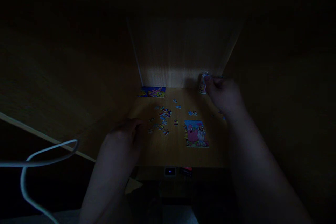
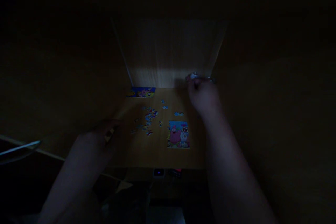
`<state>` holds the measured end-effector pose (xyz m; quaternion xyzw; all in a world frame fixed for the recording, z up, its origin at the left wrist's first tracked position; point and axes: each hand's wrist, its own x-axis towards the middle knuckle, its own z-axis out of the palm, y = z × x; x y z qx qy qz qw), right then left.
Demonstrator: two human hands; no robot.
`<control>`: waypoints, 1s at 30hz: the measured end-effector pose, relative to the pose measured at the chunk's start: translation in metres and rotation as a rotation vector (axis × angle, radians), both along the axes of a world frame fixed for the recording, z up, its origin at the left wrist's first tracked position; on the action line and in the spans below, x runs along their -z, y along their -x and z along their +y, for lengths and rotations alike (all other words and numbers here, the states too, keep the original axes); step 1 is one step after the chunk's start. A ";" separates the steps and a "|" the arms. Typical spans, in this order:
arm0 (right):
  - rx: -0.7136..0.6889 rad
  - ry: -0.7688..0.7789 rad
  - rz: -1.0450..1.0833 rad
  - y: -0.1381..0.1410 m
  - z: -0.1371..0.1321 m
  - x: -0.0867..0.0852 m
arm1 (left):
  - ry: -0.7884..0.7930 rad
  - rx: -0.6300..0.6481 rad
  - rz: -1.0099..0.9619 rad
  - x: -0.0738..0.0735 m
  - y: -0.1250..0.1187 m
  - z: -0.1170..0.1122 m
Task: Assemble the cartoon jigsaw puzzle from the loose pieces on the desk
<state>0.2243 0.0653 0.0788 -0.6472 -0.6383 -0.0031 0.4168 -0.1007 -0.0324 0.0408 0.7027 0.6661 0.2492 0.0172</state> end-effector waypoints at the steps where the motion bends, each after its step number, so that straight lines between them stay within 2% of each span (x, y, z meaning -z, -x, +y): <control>1: 0.024 -0.025 0.018 0.000 -0.014 -0.005 | 0.010 -0.018 0.007 0.001 0.001 0.001; 4: 0.132 -0.018 0.111 0.003 -0.061 -0.006 | 0.058 -0.041 0.036 0.004 0.002 0.004; 6: 0.216 0.020 0.141 0.005 -0.087 0.007 | 0.096 -0.054 0.058 0.004 0.002 0.006; 8: 0.300 0.075 0.120 0.003 -0.105 0.027 | 0.136 -0.074 0.076 0.004 0.001 0.007; 12: 0.454 0.259 0.075 -0.009 -0.124 0.065 | 0.193 -0.121 0.124 0.005 0.002 0.009; 14: 0.488 0.269 0.064 -0.017 -0.128 0.075 | 0.195 -0.132 0.141 0.008 0.004 0.010; 16: 0.463 0.237 0.070 -0.022 -0.131 0.081 | 0.182 -0.124 0.143 0.013 0.006 0.010; 19: 0.391 0.148 0.119 -0.022 -0.133 0.083 | 0.157 -0.059 0.121 0.019 0.009 0.013; 21: 0.397 0.054 0.171 -0.018 -0.137 0.082 | 0.140 0.006 0.096 0.022 0.009 0.015; 24: 0.468 -0.132 0.252 -0.006 -0.144 0.075 | 0.105 0.102 0.048 0.025 0.002 0.018; 27: 0.563 -0.304 0.277 -0.001 -0.152 0.061 | 0.039 0.189 -0.001 0.024 -0.014 0.020; 28: 0.588 -0.315 0.261 -0.002 -0.155 0.056 | 0.022 0.222 -0.018 0.024 -0.020 0.019; 30: 0.581 -0.222 0.207 -0.010 -0.161 0.047 | 0.004 0.299 -0.043 0.022 -0.034 0.019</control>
